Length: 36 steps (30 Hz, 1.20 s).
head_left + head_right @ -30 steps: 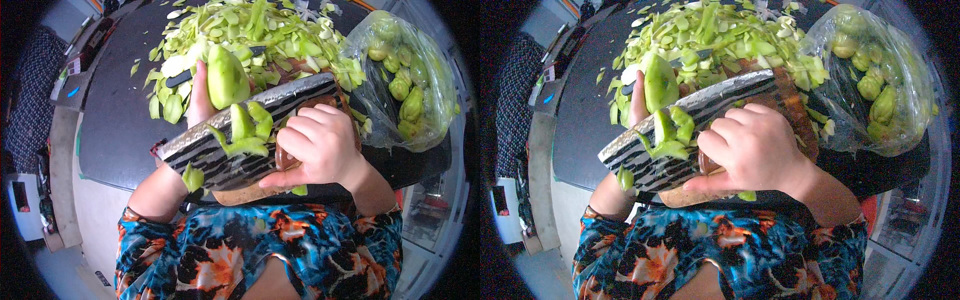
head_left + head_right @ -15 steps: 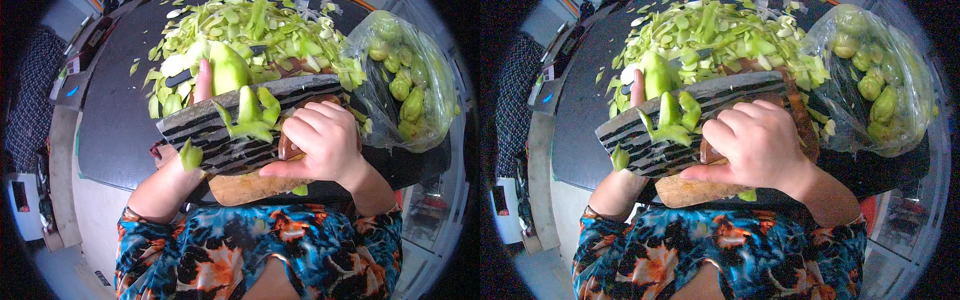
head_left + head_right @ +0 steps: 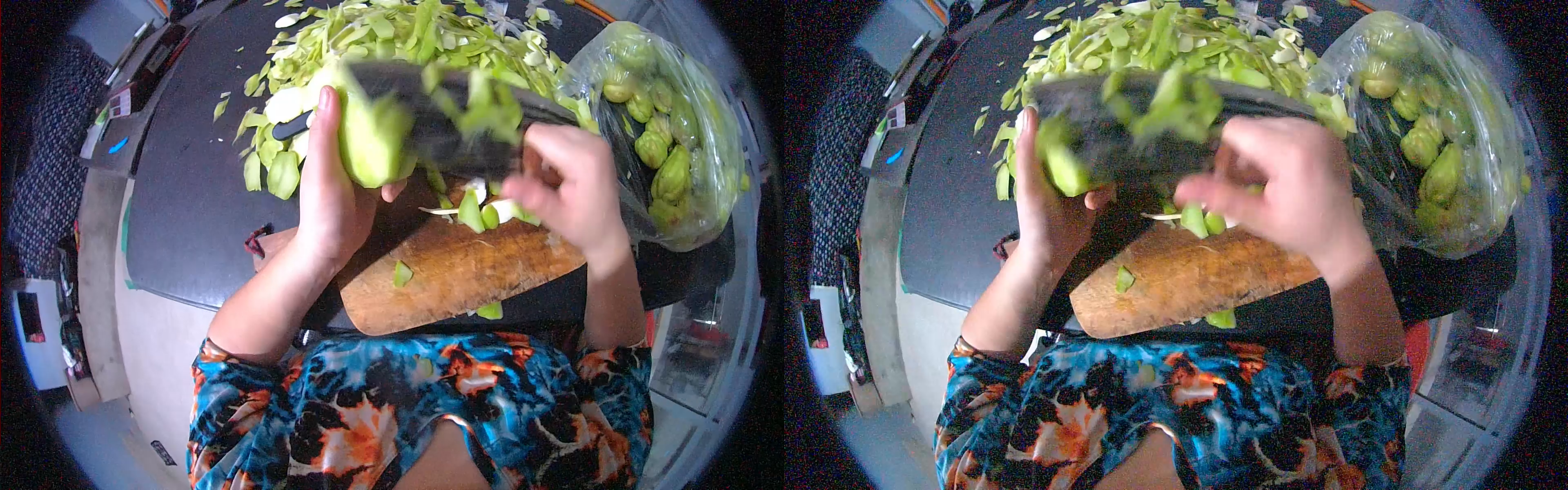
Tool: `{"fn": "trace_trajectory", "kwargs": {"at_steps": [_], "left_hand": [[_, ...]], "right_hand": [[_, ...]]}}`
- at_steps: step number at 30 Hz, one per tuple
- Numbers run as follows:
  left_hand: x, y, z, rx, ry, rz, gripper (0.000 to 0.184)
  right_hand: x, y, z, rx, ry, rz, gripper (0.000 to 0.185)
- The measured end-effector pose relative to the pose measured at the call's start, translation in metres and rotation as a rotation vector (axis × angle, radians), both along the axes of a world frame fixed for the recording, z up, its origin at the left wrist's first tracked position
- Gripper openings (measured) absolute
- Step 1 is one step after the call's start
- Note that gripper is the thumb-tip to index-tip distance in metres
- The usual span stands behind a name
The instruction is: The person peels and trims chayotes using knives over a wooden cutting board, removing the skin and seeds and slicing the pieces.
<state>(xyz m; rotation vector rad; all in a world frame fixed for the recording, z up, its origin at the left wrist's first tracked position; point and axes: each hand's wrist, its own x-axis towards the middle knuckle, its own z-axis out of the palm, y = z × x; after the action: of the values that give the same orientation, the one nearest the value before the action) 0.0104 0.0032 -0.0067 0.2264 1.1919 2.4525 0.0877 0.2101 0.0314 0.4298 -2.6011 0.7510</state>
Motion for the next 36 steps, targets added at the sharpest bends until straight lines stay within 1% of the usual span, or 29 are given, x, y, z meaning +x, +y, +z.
{"fn": "trace_trajectory", "kwargs": {"at_steps": [2,4,5,6,8,11,12,14,15,16,18,19,22,23,24,26,27,29,32,34,36], "left_hand": [[0.0,-0.001,0.0,0.077,-0.256,-0.109,0.063],[-0.003,-0.008,0.0,0.258,-0.311,-0.446,0.072],[-0.005,-0.008,-0.001,0.344,-0.351,-0.555,0.072],[-0.005,-0.007,-0.003,0.392,-0.367,-0.583,0.071],[-0.004,-0.008,-0.005,0.332,-0.363,-0.5,0.07],[-0.003,-0.009,-0.007,0.104,-0.266,-0.286,0.068],[-0.002,-0.008,-0.009,0.039,-0.202,-0.224,0.068],[-0.003,-0.005,-0.014,-0.025,-0.004,-0.105,0.056],[-0.001,-0.001,-0.011,-0.087,0.0,-0.09,0.053],[0.002,0.002,-0.008,-0.149,0.005,-0.075,0.051],[0.001,0.004,-0.006,-0.134,0.004,-0.043,0.05],[0.0,0.003,-0.006,-0.126,0.004,-0.024,0.05],[-0.004,-0.005,-0.005,-0.113,-0.001,-0.023,0.052],[-0.004,0.001,-0.01,-0.051,-0.083,0.057,0.05],[-0.004,-0.002,-0.008,-0.006,-0.151,-0.09,0.057],[-0.001,-0.002,0.001,0.004,-0.109,-0.159,0.062],[0.001,-0.002,0.004,0.022,-0.138,-0.169,0.06],[0.0,-0.001,-0.003,-0.033,-0.115,-0.096,0.059],[-0.003,-0.001,-0.009,-0.129,-0.066,-0.025,0.056],[-0.003,0.0,-0.009,-0.198,-0.03,0.006,0.054],[0.001,0.006,-0.001,-0.195,-0.063,0.047,0.051]], "right_hand": [[0.002,-0.007,-0.004,0.081,0.104,0.191,0.06],[0.007,-0.017,-0.002,0.119,0.119,0.206,0.058],[0.007,-0.018,-0.005,0.122,0.106,0.204,0.059],[0.007,-0.017,-0.006,0.126,0.121,0.197,0.058],[0.005,-0.016,-0.008,0.135,0.149,0.184,0.058],[0.006,-0.017,-0.006,0.138,0.091,0.14,0.056],[0.005,-0.016,-0.007,0.121,0.066,0.073,0.053],[0.001,-0.01,-0.009,0.086,0.016,-0.062,0.048],[-0.002,-0.005,-0.008,0.019,-0.084,-0.188,0.049],[-0.007,0.005,-0.01,0.01,-0.045,-0.246,0.05],[-0.011,0.015,-0.011,0.038,-0.075,-0.319,0.049],[-0.011,0.018,-0.011,-0.015,-0.097,-0.281,0.048],[0.0,0.005,-0.001,-0.045,-0.084,0.012,0.047],[0.002,-0.001,0.002,0.021,-0.046,0.105,0.046],[0.004,-0.006,0.003,0.093,0.013,0.171,0.045],[0.008,-0.013,0.003,0.089,-0.044,0.181,0.046],[0.008,-0.013,0.002,0.099,-0.032,0.165,0.046],[0.006,-0.012,0.0,0.121,-0.004,0.137,0.047],[-0.001,-0.005,-0.007,0.159,0.007,-0.053,0.048],[-0.011,0.008,-0.014,0.032,-0.036,-0.269,0.05],[-0.021,0.027,-0.021,0.034,-0.055,-0.415,0.049]]}}
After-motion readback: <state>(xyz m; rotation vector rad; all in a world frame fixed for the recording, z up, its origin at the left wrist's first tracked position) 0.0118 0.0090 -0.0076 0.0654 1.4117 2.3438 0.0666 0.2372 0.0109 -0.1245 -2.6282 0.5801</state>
